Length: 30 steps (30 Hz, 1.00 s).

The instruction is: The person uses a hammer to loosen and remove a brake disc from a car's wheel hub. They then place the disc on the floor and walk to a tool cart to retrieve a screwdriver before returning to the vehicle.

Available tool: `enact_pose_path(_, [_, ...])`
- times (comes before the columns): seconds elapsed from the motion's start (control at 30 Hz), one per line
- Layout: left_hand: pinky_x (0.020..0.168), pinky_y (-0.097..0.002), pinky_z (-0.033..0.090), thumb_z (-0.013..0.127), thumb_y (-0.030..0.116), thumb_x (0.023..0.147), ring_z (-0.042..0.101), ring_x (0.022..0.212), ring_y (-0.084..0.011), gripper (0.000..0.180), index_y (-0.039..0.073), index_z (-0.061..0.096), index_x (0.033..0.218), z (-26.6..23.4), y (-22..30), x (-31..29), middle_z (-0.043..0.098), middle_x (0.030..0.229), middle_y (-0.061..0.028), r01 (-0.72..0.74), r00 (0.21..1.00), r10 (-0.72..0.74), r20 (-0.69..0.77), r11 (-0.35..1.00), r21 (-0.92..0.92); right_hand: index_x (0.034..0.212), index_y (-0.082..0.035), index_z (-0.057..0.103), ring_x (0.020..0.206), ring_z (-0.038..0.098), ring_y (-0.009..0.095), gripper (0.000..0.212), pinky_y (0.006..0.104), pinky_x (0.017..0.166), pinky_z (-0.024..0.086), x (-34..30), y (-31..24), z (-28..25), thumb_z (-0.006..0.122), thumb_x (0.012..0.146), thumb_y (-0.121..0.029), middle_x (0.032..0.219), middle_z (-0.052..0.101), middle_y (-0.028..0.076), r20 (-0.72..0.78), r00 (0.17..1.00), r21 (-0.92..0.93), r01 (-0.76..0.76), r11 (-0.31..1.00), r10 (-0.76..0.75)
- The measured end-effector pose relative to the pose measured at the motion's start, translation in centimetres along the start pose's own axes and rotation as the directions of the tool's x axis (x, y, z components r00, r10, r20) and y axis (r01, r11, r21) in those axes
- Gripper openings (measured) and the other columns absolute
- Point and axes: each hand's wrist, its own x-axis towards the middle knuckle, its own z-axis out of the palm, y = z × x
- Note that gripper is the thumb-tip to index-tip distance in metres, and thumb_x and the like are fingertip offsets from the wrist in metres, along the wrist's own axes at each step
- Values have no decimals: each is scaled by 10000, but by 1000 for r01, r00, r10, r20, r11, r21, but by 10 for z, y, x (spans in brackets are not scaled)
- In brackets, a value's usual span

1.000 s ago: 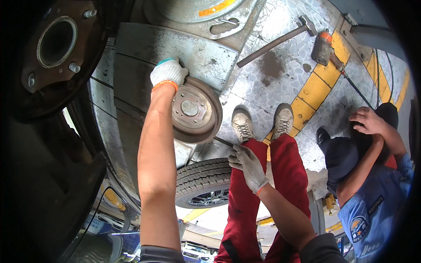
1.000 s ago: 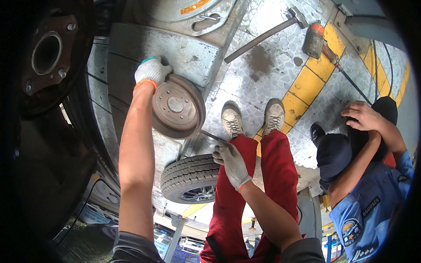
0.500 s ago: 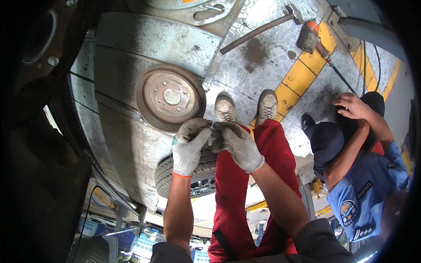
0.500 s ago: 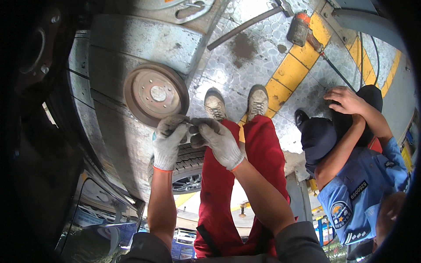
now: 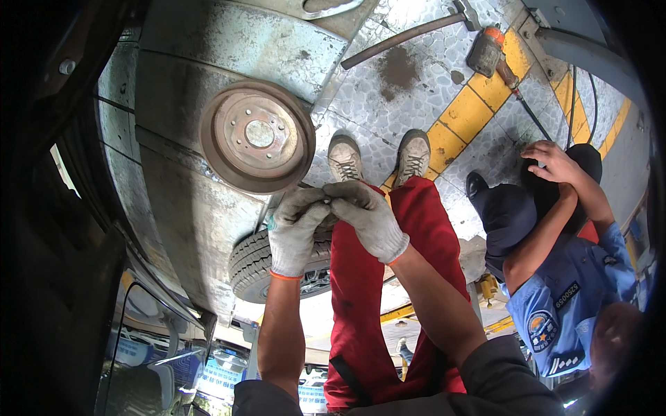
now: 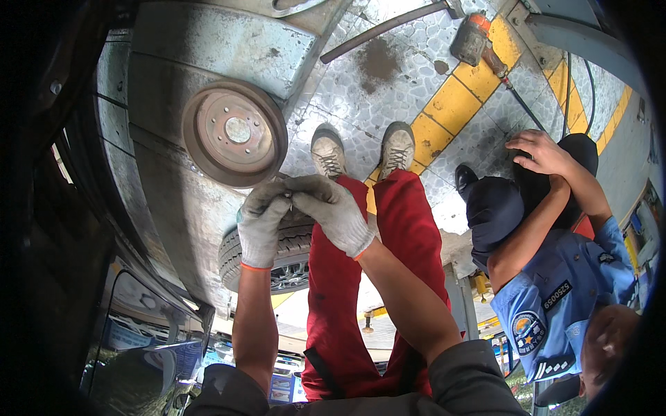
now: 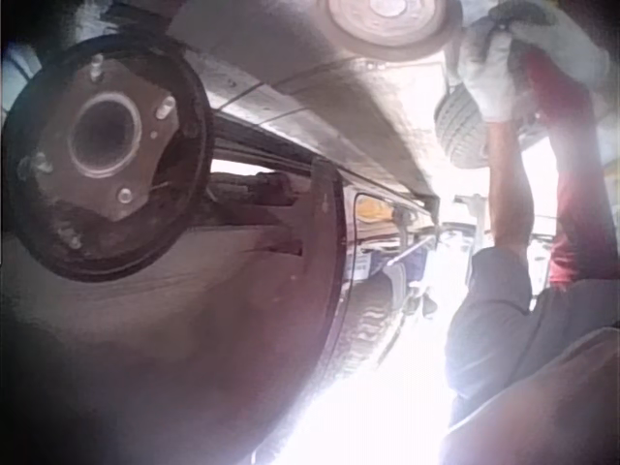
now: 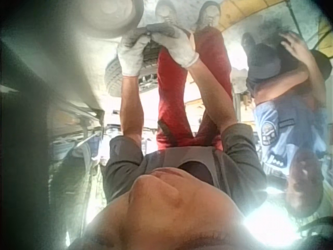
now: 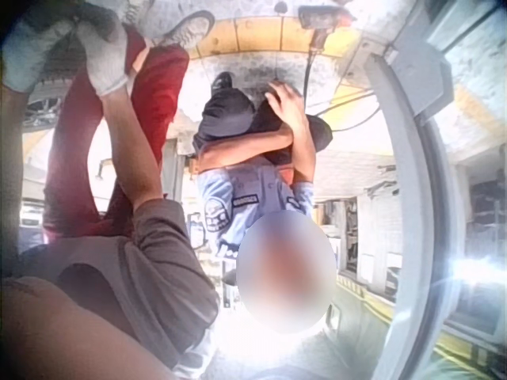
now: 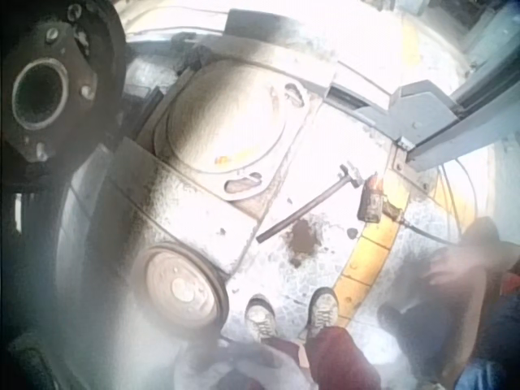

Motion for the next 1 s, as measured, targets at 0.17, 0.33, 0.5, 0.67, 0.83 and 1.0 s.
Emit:
enact_pose_path(0.17, [864, -326, 619, 821, 74, 982, 741, 961, -171, 201, -9, 780, 1160, 6, -3, 7, 773, 1109, -87, -133, 991, 136, 4, 962, 239, 1379, 25, 694, 1125, 703, 155, 299, 337, 1024, 579, 0, -4, -7, 660, 1092, -52, 1256, 737, 93, -30, 1000, -92, -3, 996, 0])
enact_pose_path(0.33, [861, -347, 601, 830, 88, 948, 759, 968, -243, 206, 27, 820, 1144, 24, 12, 16, 763, 1112, -131, -248, 963, 264, 54, 792, 558, 1398, 17, 679, 1121, 719, 164, 312, 357, 1017, 606, 2, -7, -11, 662, 1096, -60, 1245, 738, 101, -106, 994, 78, 11, 997, -2])
enact_pose_path(0.5, [820, -369, 609, 810, 74, 938, 761, 958, -269, 163, 45, 818, 1098, 39, 25, 28, 736, 1105, -130, -336, 939, 290, 185, 658, 674, 1367, 8, 675, 1114, 734, 194, 285, 409, 977, 638, 4, -5, -19, 665, 1089, -55, 1231, 735, 106, -177, 984, 244, 30, 969, 14])
enact_pose_path(0.67, [820, -367, 615, 802, 87, 950, 768, 958, -275, 227, 47, 774, 1172, 47, 15, 43, 746, 1085, -124, -357, 932, 297, 209, 645, 675, 1296, -10, 665, 984, 750, 194, 246, 411, 917, 663, 15, -9, -32, 694, 1060, -76, 1122, 739, 94, -243, 969, 410, 148, 900, -49])
enact_pose_path(0.83, [991, -382, 594, 785, 18, 927, 659, 1309, -320, 590, 72, 612, 1488, 49, -7, 48, 628, 1470, -175, -411, 908, 334, 253, 595, 690, 1197, -80, 664, 950, 689, 157, 151, 393, 937, 658, 19, -17, -45, 707, 1055, -110, 1019, 683, 28, -464, 876, 354, 322, 878, -134])
enact_pose_path(1.0, [1118, -528, 508, 910, 109, 819, 593, 1285, -450, 866, 74, 503, 1583, 25, -40, 51, 552, 1381, -239, -161, 849, 515, -119, 466, 870, 1216, -69, 708, 871, 684, 136, 176, 398, 886, 679, 20, -15, -44, 738, 1044, -90, 935, 678, 22, -429, 896, 376, 295, 878, -117])
